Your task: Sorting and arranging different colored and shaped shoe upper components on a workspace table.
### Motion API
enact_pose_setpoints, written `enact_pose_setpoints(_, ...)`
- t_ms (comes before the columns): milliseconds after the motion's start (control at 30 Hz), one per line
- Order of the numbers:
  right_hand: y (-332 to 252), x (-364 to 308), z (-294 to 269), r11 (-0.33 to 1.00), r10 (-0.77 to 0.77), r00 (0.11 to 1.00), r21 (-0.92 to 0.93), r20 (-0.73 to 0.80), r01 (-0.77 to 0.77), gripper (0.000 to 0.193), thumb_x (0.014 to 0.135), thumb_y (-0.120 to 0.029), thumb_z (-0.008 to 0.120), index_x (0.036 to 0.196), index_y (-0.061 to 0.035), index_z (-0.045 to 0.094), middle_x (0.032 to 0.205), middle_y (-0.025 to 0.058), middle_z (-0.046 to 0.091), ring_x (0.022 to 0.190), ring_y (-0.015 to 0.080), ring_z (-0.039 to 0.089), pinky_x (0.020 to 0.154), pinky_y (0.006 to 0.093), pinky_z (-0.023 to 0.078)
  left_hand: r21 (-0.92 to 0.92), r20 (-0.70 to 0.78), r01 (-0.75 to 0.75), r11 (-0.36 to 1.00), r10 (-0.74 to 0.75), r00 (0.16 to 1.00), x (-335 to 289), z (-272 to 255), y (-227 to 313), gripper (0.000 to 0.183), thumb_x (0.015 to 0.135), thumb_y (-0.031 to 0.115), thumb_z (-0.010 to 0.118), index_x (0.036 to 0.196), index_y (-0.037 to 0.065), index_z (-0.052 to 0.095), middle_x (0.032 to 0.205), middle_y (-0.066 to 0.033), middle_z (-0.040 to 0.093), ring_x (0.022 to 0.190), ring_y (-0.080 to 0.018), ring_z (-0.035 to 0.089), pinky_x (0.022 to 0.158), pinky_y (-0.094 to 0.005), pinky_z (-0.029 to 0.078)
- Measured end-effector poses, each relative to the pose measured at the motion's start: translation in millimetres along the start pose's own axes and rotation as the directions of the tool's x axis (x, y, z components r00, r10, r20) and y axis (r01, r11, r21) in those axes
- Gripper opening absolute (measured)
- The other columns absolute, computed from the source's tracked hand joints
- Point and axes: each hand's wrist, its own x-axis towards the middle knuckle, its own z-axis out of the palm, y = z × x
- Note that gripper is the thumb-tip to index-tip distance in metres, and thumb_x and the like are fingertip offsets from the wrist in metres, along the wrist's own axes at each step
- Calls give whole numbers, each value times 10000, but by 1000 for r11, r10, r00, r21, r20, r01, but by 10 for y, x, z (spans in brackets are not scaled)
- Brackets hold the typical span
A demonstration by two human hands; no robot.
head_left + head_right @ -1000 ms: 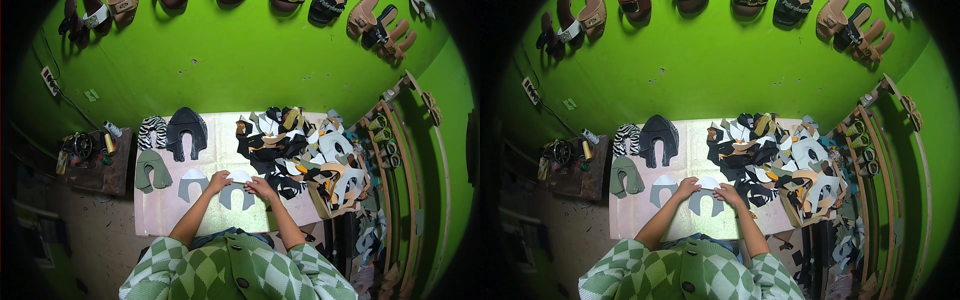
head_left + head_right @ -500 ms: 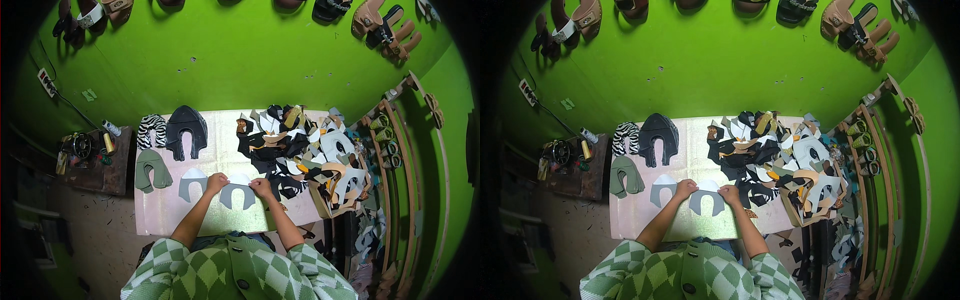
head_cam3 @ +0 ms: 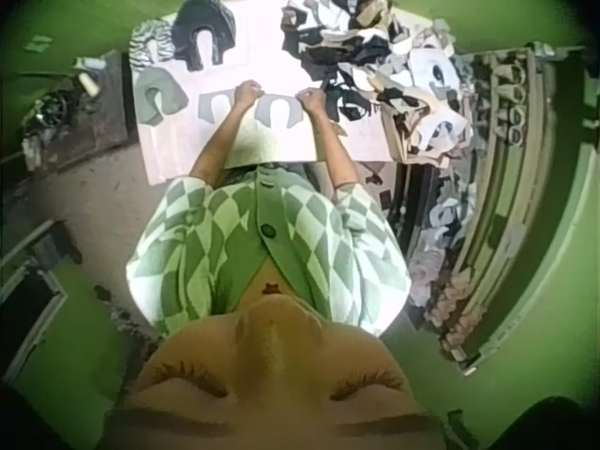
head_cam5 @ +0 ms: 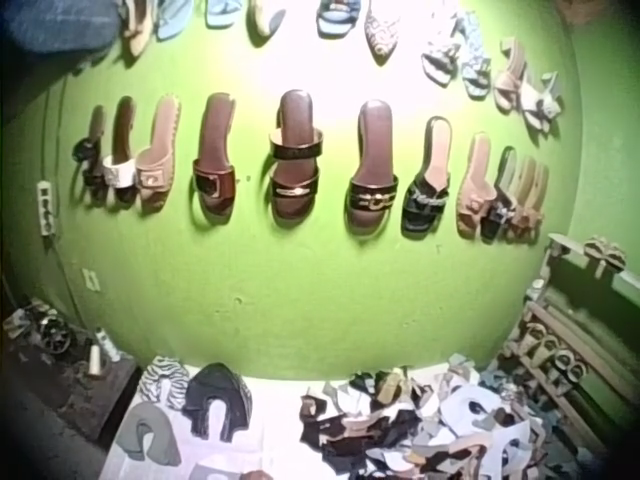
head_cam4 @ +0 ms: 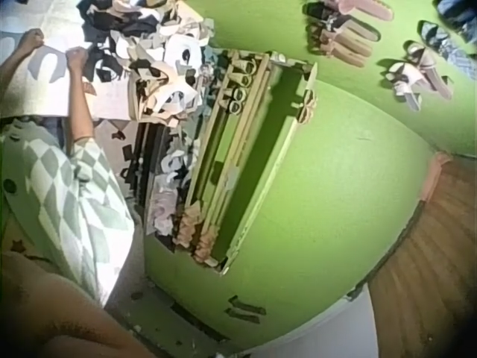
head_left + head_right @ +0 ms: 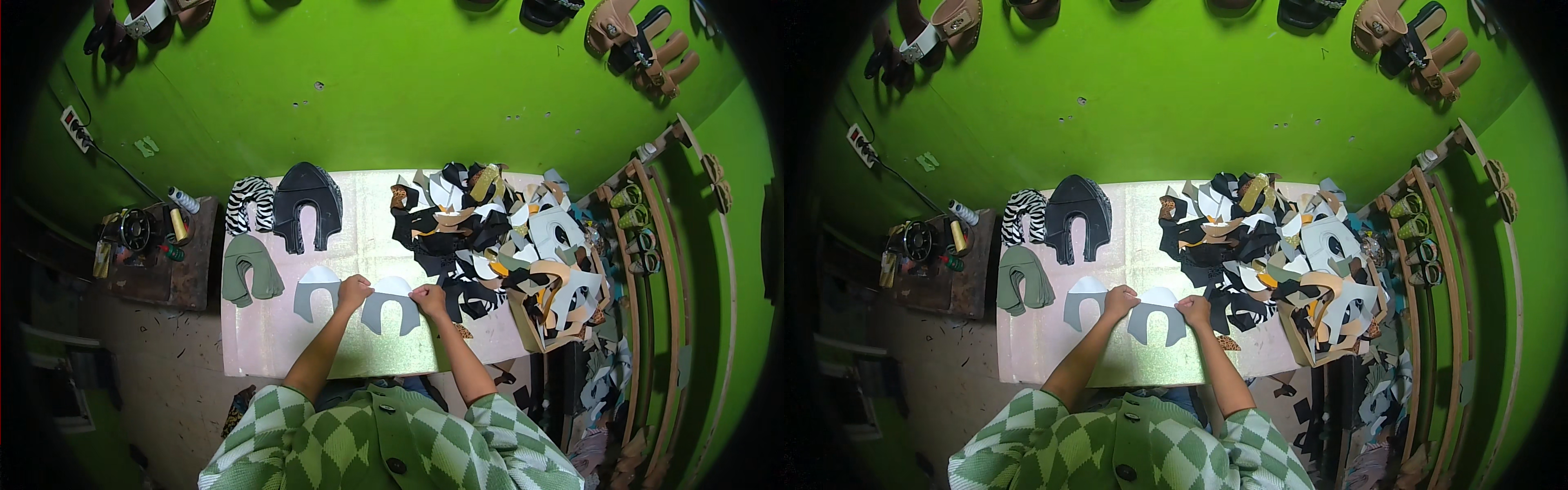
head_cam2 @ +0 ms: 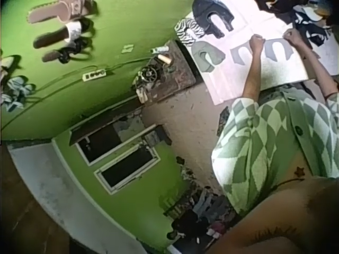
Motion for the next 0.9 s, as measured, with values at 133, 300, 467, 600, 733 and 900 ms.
enact_pose_setpoints(133, -26, -15, -2, 1000, 16, 1000, -5, -12, -16, 220, 654, -210, 794, 755, -35, 708, 657, 50, 658, 595, 116, 597, 608, 259, 484, 27, -5, 21, 999, -21, 1000, -37, -18, 20, 240, 643, 197, 765, 811, 63, 660, 764, -102, 678, 740, -241, 660, 675, -329, 510)
enact_pose_setpoints(300, -28, -33, 6, 999, 11, 1000, -49, -25, -12, 209, 645, -200, 796, 737, -36, 702, 664, 61, 665, 596, 140, 616, 608, 271, 490, 102, -21, 106, 989, -105, 994, -94, -42, 188, 252, 630, 240, 767, 814, 98, 670, 791, -75, 687, 758, -223, 661, 687, -334, 512)
enact_pose_setpoints(467, -62, -50, -6, 998, 14, 1000, -55, -19, -15, 201, 647, -198, 793, 728, -39, 702, 660, 67, 663, 596, 147, 620, 606, 277, 490, 149, -30, 195, 970, -192, 981, -126, -79, 259, 256, 620, 266, 763, 813, 127, 671, 838, -53, 688, 819, -226, 656, 707, -344, 509)
enact_pose_setpoints(600, -54, -43, 1, 997, -4, 1000, -82, -24, 2, 193, 646, -200, 793, 716, -45, 702, 652, 64, 659, 590, 145, 617, 602, 278, 489, 170, -50, 175, 970, -169, 984, -135, -76, 271, 255, 612, 244, 748, 821, 119, 673, 828, -73, 686, 801, -245, 661, 684, -350, 513)
enact_pose_setpoints(733, -4, -3, 32, 996, 0, 1000, -86, -15, -1, 186, 644, -196, 791, 714, -50, 700, 653, 65, 657, 589, 151, 617, 603, 281, 489, 227, -72, 219, 949, -208, 975, -109, -48, 298, 273, 589, 251, 759, 819, 129, 677, 837, -80, 686, 814, -252, 660, 696, -354, 513)
enact_pose_setpoints(900, 52, 0, 101, 994, -45, 995, -104, -85, 36, 177, 646, -174, 781, 712, -42, 684, 654, 74, 652, 602, 171, 625, 611, 297, 494, 274, -74, 226, 935, -214, 974, -94, -22, 366, 269, 582, 248, 763, 810, 133, 677, 848, -83, 685, 819, -255, 660, 703, -357, 513)
